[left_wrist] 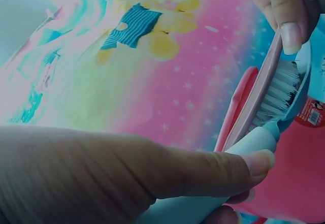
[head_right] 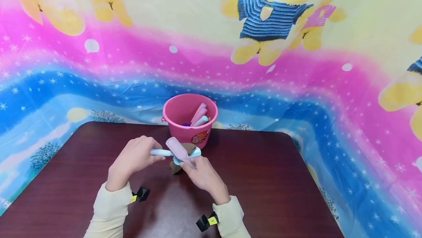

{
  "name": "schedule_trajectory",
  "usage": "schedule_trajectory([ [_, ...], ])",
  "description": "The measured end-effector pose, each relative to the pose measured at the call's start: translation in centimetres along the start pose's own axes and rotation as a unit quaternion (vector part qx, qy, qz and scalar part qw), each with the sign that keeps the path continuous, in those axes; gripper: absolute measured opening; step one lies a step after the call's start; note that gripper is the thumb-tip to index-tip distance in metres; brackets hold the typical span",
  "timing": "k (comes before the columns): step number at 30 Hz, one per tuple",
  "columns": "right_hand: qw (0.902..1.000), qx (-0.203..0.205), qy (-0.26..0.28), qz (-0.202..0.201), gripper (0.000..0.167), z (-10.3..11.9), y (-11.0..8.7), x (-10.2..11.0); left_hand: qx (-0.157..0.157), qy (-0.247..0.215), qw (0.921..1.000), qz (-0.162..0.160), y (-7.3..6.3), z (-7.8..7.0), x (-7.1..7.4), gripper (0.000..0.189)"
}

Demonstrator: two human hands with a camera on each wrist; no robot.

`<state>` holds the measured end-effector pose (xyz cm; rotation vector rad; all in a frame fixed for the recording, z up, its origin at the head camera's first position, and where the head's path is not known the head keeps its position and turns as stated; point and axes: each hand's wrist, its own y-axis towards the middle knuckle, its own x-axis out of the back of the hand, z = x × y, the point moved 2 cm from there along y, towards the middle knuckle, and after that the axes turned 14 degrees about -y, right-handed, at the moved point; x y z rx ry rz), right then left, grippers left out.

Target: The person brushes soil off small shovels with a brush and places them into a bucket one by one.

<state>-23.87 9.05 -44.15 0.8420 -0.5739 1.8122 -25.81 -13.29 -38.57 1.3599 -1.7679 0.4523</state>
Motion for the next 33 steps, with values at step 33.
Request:
schedule_trajectory([
  [33,0.9987,-0.012,-0.038,-0.032,0.035,0.3,-0.1,0.1,0.018,-0.043,0.9986,0.023,-0.4,1.6,0.9,0.017],
])
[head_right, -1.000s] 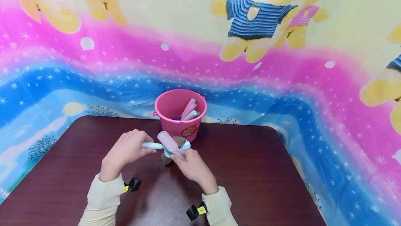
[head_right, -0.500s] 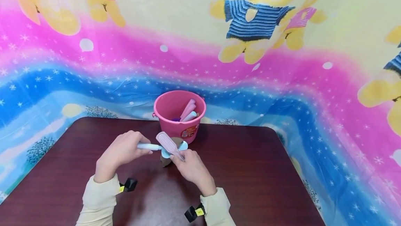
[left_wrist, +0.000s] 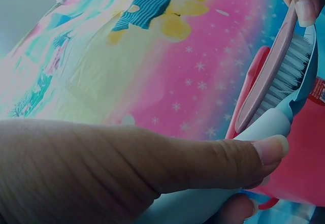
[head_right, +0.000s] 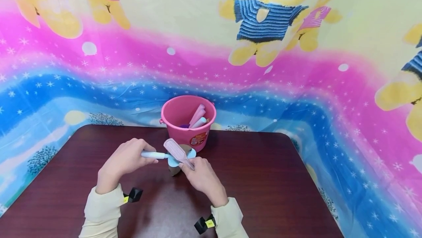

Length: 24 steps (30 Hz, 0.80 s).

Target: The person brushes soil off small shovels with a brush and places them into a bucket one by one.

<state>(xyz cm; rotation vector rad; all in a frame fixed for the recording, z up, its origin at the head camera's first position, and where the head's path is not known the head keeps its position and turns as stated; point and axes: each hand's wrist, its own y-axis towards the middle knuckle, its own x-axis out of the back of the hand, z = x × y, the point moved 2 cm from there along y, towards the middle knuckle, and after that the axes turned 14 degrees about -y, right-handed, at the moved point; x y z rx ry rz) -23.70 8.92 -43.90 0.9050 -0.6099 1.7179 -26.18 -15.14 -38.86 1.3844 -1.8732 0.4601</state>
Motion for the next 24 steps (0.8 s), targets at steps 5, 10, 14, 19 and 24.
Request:
schedule_trajectory([
  [5,1.0,0.002,-0.005,0.0,0.036,0.03,0.04,-0.02,0.008,-0.002,1.0,0.0,0.01,0.23,0.12,0.016],
  [10,0.9999,0.008,-0.008,-0.001,0.038,-0.01,0.1,-0.13,0.008,0.0,1.0,0.002,-0.14,0.45,0.37,0.016],
  [14,0.9999,0.012,-0.009,-0.003,0.039,-0.06,0.09,-0.14,0.007,0.002,1.0,0.004,-0.2,0.54,0.47,0.016],
  [19,0.9999,0.011,-0.006,0.0,0.038,-0.11,0.09,-0.08,0.008,0.003,0.9999,0.006,-0.21,0.71,0.54,0.015],
  [24,0.9999,0.006,0.002,0.009,0.035,-0.17,0.1,-0.06,0.011,0.004,0.9999,0.005,-0.24,0.7,0.72,0.015],
])
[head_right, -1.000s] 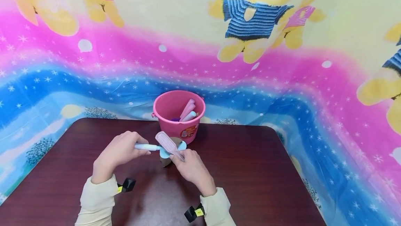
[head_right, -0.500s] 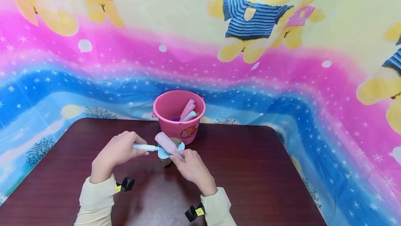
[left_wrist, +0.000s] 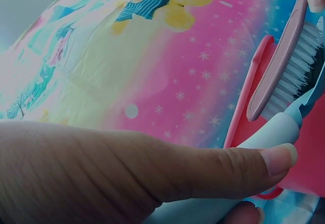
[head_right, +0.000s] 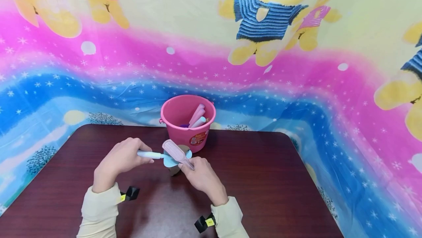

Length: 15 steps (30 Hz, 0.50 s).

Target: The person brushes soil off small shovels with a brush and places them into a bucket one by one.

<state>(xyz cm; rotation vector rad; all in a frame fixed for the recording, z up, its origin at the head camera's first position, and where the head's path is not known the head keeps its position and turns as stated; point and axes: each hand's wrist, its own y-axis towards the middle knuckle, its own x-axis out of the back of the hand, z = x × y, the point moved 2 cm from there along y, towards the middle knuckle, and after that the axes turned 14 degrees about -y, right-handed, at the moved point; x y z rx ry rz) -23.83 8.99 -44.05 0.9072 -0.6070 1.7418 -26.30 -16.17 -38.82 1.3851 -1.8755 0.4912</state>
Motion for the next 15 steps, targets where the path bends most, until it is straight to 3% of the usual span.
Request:
schedule_trajectory([
  [15,1.0,-0.002,0.002,0.008,0.031,-0.3,0.04,-0.04,0.016,-0.003,0.9999,0.0,-0.03,0.3,0.1,0.014],
])
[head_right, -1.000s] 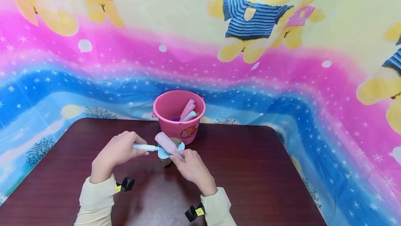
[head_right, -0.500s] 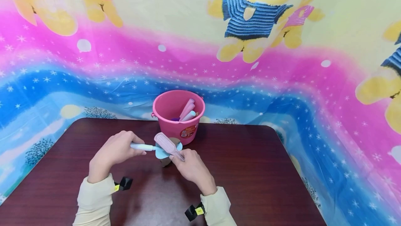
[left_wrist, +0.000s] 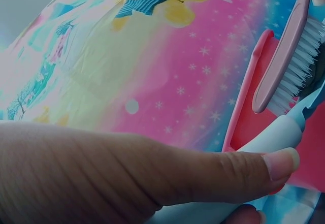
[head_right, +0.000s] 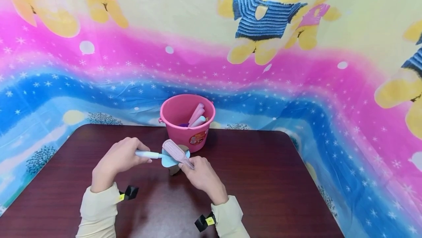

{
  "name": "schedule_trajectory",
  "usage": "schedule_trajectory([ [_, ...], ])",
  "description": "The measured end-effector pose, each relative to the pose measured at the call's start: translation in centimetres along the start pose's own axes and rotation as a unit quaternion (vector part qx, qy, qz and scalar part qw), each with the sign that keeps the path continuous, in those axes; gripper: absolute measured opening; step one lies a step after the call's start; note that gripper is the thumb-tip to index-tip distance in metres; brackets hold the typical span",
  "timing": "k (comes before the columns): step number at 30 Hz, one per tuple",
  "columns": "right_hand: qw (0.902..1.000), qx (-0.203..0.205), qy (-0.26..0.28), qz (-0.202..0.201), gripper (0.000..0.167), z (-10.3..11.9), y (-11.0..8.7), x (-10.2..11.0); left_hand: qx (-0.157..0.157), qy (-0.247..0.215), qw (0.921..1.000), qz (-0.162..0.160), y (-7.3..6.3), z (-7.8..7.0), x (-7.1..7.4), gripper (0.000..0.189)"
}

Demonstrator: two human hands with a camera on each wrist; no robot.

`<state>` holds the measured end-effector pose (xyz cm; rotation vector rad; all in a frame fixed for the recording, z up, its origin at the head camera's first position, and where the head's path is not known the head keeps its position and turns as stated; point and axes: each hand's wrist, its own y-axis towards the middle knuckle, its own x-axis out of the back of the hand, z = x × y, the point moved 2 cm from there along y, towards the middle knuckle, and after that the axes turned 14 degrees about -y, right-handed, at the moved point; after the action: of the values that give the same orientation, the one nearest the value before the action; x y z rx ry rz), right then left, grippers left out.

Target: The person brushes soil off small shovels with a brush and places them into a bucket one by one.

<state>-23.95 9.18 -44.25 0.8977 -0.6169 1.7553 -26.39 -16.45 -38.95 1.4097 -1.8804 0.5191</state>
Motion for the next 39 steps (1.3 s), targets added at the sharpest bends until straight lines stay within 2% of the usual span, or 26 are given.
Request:
schedule_trajectory([
  [12,0.9998,0.012,-0.013,-0.008,0.032,-0.1,0.3,0.1,0.014,0.0,0.9999,0.006,0.0,0.3,0.2,0.017],
  [24,0.9998,0.016,0.004,0.007,0.029,-0.6,0.4,0.2,0.027,0.002,0.9996,0.011,-0.1,0.6,0.5,0.022],
  [31,0.9997,-0.01,0.018,-0.01,0.033,-1.8,0.4,0.7,0.026,0.013,0.9996,0.003,-0.4,0.8,0.7,0.021],
  [35,0.9996,-0.016,0.024,-0.008,0.036,-2.3,0.5,0.5,0.028,0.02,0.9994,0.002,-0.4,0.9,0.8,0.021],
  [39,0.9995,-0.025,0.017,-0.01,0.039,-3.0,0.7,0.3,0.039,0.022,0.999,0.001,-0.5,1.1,0.9,0.019],
])
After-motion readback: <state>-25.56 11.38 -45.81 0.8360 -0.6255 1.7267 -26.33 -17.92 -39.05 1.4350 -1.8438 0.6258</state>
